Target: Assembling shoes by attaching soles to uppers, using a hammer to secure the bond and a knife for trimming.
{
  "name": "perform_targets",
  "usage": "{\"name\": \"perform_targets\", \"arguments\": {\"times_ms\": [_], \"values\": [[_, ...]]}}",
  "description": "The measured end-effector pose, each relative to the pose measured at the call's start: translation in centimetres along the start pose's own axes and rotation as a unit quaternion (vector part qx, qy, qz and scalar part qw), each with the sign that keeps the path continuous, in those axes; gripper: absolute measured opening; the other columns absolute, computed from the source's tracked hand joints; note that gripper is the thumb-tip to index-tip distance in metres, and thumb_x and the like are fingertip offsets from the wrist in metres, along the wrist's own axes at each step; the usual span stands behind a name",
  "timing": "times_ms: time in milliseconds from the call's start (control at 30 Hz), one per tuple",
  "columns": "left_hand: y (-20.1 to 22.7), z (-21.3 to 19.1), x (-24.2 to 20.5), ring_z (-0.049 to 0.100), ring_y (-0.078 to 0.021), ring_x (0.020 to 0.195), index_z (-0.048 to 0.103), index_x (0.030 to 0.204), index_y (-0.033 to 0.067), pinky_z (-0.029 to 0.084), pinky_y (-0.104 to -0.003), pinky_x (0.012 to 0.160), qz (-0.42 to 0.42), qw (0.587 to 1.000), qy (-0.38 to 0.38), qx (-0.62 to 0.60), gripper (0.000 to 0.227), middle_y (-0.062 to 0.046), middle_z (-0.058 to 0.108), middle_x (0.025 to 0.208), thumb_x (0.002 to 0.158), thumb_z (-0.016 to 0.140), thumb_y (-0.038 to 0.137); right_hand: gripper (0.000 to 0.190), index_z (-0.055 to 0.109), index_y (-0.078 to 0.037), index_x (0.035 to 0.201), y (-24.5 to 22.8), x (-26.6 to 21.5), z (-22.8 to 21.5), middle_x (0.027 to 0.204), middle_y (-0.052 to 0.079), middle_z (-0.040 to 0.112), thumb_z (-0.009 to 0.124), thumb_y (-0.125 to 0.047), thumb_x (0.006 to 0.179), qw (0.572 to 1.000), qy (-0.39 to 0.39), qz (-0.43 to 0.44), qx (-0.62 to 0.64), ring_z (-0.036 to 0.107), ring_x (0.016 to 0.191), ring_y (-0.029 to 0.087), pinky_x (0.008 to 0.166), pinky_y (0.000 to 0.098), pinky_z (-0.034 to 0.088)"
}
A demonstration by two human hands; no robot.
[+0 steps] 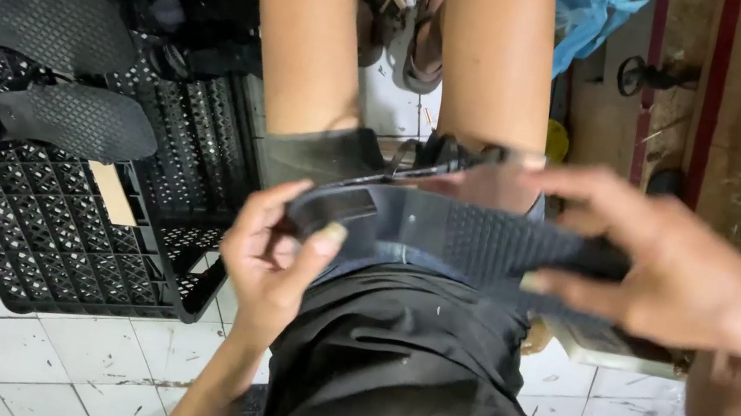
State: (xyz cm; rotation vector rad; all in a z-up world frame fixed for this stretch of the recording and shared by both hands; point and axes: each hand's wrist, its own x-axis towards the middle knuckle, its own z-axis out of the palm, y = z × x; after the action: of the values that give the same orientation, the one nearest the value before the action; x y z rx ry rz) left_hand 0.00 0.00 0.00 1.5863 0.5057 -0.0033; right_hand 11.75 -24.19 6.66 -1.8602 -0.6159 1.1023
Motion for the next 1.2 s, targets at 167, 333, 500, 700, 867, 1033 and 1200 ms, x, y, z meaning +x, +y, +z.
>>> {"name": "perform_targets", "arguments": {"times_ms": [167, 333, 500, 700, 867, 1033, 1200], "values": [[-0.5, 0.2, 0.2, 0.064, -0.0131, 0.080, 0.042, 0.119, 0.0153, 0.047, -0.025, 0.068, -0.250, 0.948, -0.183, 0.070, 0.067, -0.003, 0.065, 0.090, 0.060, 0.071, 0.024, 0.040, 0.051, -0.006, 0.108, 4.5, 0.2, -0.7, 0.083, 0.002, 0.058, 0.064, -0.009, 0.070, 0.996, 0.075, 0.008, 0.048, 0.054, 0.057, 0.008, 0.051, 0.0157, 0.050], [0.2, 1.0, 2.3, 0.054, -0.0200, 0.109, 0.031, 0.129, 0.0151, 0.041, -0.033, 0.092, -0.176, 0.870, -0.441, 0.132, 0.079, -0.007, 0.051, 0.124, 0.063, 0.062, 0.044, 0.018, 0.057, -0.007, 0.095, 6.6, 0.8, 1.7, 0.085, 0.001, 0.064, 0.059, -0.009, 0.077, 0.953, 0.051, -0.071, 0.292, 0.063, 0.070, 0.011, 0.064, 0.0210, 0.057], [-1.2, 2.0, 2.2, 0.060, -0.0127, 0.067, 0.052, 0.109, 0.0110, 0.049, -0.023, 0.057, -0.233, 0.903, -0.359, 0.038, 0.050, -0.009, 0.066, 0.080, 0.067, 0.066, 0.034, 0.005, 0.056, -0.002, 0.079, 9.4, 0.1, 7.1, 0.076, 0.007, 0.057, 0.060, -0.005, 0.076, 0.859, 0.257, -0.033, 0.442, 0.058, 0.069, 0.017, 0.064, 0.0273, 0.051], [-1.8, 2.7, 1.7, 0.057, -0.0158, 0.052, 0.056, 0.101, 0.0047, 0.047, -0.025, 0.044, -0.195, 0.927, -0.319, 0.020, 0.045, -0.014, 0.062, 0.065, 0.064, 0.073, 0.024, 0.028, 0.061, -0.002, 0.090, 8.0, 0.3, 9.3, 0.088, 0.014, 0.063, 0.071, -0.003, 0.063, 0.910, 0.323, -0.030, 0.257, 0.061, 0.079, 0.021, 0.072, 0.0352, 0.051], [-1.9, 2.9, 1.1, 0.063, -0.0218, 0.053, 0.060, 0.100, 0.0041, 0.049, -0.029, 0.045, -0.183, 0.925, -0.325, 0.074, 0.038, -0.015, 0.064, 0.061, 0.068, 0.070, 0.023, 0.021, 0.065, 0.000, 0.074, 7.4, 0.9, 9.7, 0.072, 0.012, 0.064, 0.078, 0.001, 0.058, 0.930, 0.348, -0.045, 0.109, 0.061, 0.066, 0.018, 0.064, 0.0297, 0.049], [-2.7, 3.0, 1.0, 0.062, -0.0176, 0.050, 0.063, 0.098, 0.0087, 0.049, -0.027, 0.045, -0.173, 0.928, -0.318, 0.085, 0.034, -0.012, 0.062, 0.056, 0.068, 0.070, 0.022, 0.019, 0.068, -0.001, 0.070, 8.7, 1.2, 10.6, 0.064, 0.011, 0.063, 0.082, -0.001, 0.058, 0.902, 0.426, -0.062, 0.026, 0.060, 0.057, 0.019, 0.057, 0.0282, 0.047], [-3.1, 3.1, 0.9, 0.064, -0.0202, 0.052, 0.063, 0.093, 0.0074, 0.049, -0.028, 0.044, -0.177, 0.929, -0.314, 0.086, 0.030, -0.014, 0.064, 0.058, 0.068, 0.071, 0.023, 0.017, 0.068, 0.001, 0.071, 8.9, 1.2, 10.9, 0.067, 0.012, 0.064, 0.080, 0.002, 0.059, 0.900, 0.428, -0.074, 0.040, 0.062, 0.063, 0.020, 0.061, 0.0296, 0.048]]}}
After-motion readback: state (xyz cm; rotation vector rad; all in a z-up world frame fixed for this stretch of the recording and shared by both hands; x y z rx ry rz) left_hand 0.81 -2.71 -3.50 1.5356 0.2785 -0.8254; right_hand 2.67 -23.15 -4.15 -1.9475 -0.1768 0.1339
